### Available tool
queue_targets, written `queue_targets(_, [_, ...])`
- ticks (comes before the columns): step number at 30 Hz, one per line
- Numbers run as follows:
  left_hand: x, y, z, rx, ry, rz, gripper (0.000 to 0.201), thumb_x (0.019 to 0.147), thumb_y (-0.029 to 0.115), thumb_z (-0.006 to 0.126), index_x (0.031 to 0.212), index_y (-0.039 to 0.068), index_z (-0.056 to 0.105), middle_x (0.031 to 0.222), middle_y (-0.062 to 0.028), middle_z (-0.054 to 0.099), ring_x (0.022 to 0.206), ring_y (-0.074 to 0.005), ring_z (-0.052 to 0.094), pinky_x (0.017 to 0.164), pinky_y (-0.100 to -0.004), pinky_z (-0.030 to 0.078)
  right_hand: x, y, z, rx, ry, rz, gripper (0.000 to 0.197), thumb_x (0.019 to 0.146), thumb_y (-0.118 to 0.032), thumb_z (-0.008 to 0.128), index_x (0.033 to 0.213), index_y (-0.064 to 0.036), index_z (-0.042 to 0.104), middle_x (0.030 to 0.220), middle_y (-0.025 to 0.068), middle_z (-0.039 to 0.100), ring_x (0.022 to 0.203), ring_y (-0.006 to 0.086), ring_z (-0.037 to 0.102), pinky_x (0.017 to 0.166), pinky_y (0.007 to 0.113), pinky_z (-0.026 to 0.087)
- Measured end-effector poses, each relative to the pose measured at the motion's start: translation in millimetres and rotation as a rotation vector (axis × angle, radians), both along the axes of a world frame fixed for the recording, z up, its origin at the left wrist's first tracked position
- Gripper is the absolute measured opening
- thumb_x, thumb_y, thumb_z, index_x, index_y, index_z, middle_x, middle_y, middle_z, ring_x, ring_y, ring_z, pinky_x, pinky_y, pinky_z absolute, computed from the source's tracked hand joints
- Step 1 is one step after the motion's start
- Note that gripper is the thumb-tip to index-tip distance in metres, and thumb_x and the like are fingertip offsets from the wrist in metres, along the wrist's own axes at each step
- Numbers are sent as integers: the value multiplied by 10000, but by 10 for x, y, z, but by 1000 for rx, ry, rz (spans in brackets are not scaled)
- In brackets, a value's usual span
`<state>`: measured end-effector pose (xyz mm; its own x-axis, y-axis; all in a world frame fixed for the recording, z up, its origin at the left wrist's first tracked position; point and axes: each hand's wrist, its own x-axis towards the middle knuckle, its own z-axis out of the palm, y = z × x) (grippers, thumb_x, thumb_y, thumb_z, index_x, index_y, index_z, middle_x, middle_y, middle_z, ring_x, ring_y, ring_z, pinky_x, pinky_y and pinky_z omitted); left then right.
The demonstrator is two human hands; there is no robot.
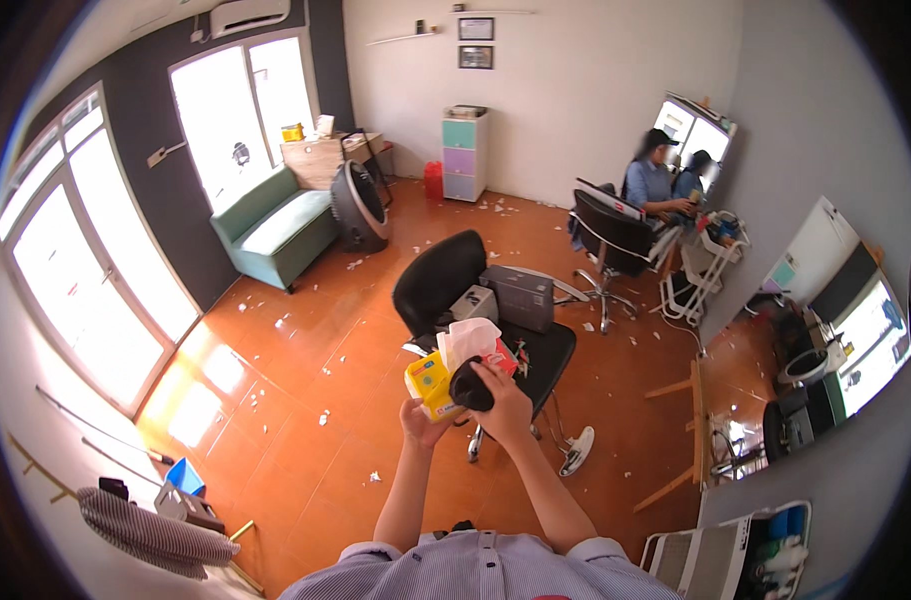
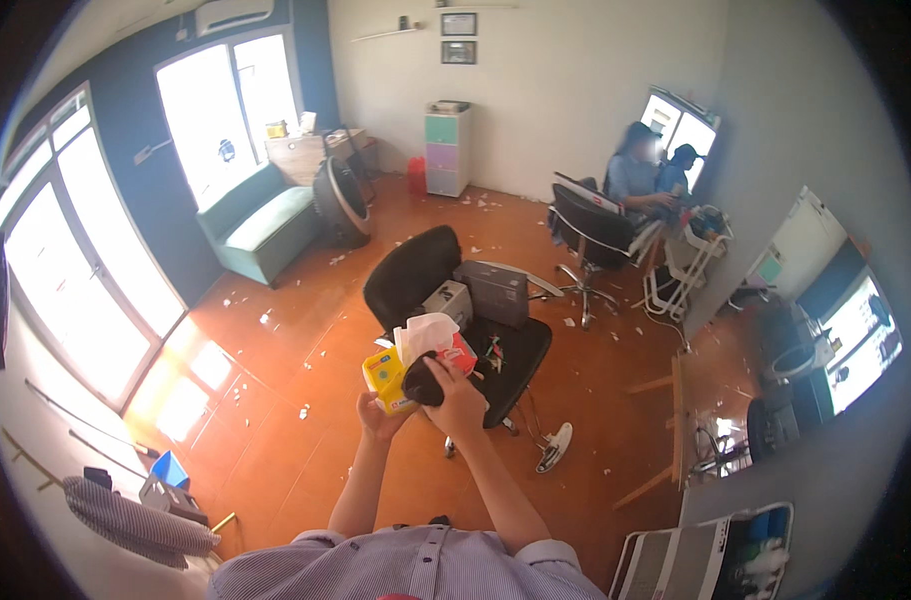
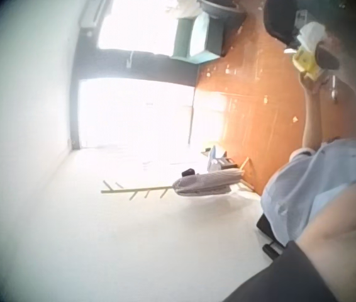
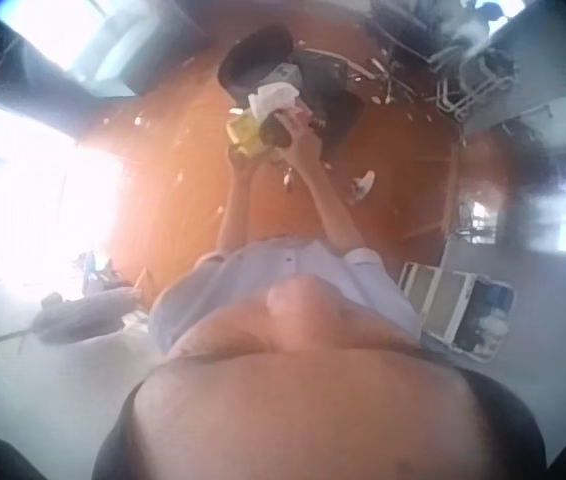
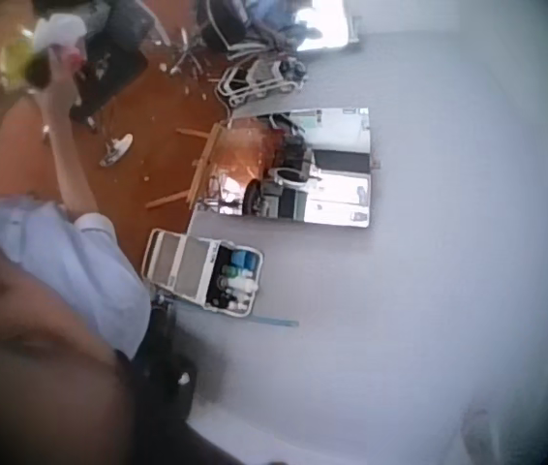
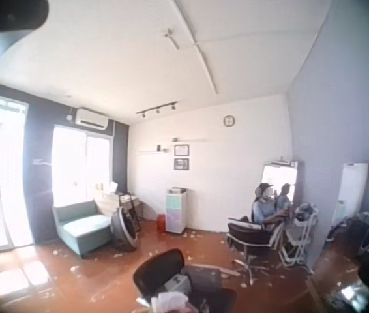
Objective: The person wipes various hairdressing items with a dark cloth. They pick up jars of hair product, a box of tissues, and a hairbrush from a cart or chair, wiping each item thoroughly by hand before placing them back or setting them down near a shampoo sink.
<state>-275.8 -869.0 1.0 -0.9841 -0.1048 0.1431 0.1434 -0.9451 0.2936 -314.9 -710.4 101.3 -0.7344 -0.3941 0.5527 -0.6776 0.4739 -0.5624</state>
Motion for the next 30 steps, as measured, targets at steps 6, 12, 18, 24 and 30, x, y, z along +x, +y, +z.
queue_targets(6, [131,-584,-461,144,21,106,520,742,256,481,1184,-18,472,1148,-180,555,1061,-301,545,962,-428,407,189,-617,-94,61,-58,462,643,600,-152,716,1209,-165,511,1149,68,556,977,272,581,784,342,495])
queue_targets(12, [152,-501,-13,-3,-43,212,605,715,281,500,1253,14,424,1191,-171,526,1113,-323,504,978,-457,379,-202,-706,-113,-9,-28,194,587,616,-163,718,1174,-143,535,1119,78,571,912,292,602,761,346,503])
queue_targets(18, [88,-738,-676,252,48,161,562,715,256,510,1222,22,444,1203,-179,519,1129,-308,496,992,-458,370,9,-900,-145,63,-63,532,579,630,-161,702,1183,-149,530,1137,87,560,975,277,582,777,334,493])
queue_targets(24, [40,-592,-142,80,51,181,658,685,260,541,1285,40,384,1267,-169,465,1169,-305,457,998,-478,351,-358,-836,-84,-38,-30,216,600,608,-130,732,1174,-113,534,1126,95,568,1001,282,574,823,354,479])
queue_targets(30, [55,-811,-838,390,255,184,639,697,264,527,1276,33,389,1268,-163,464,1166,-306,459,992,-469,361,43,-1053,-124,89,-44,556,632,591,-147,737,1188,-147,528,1121,93,564,965,291,585,795,357,487])
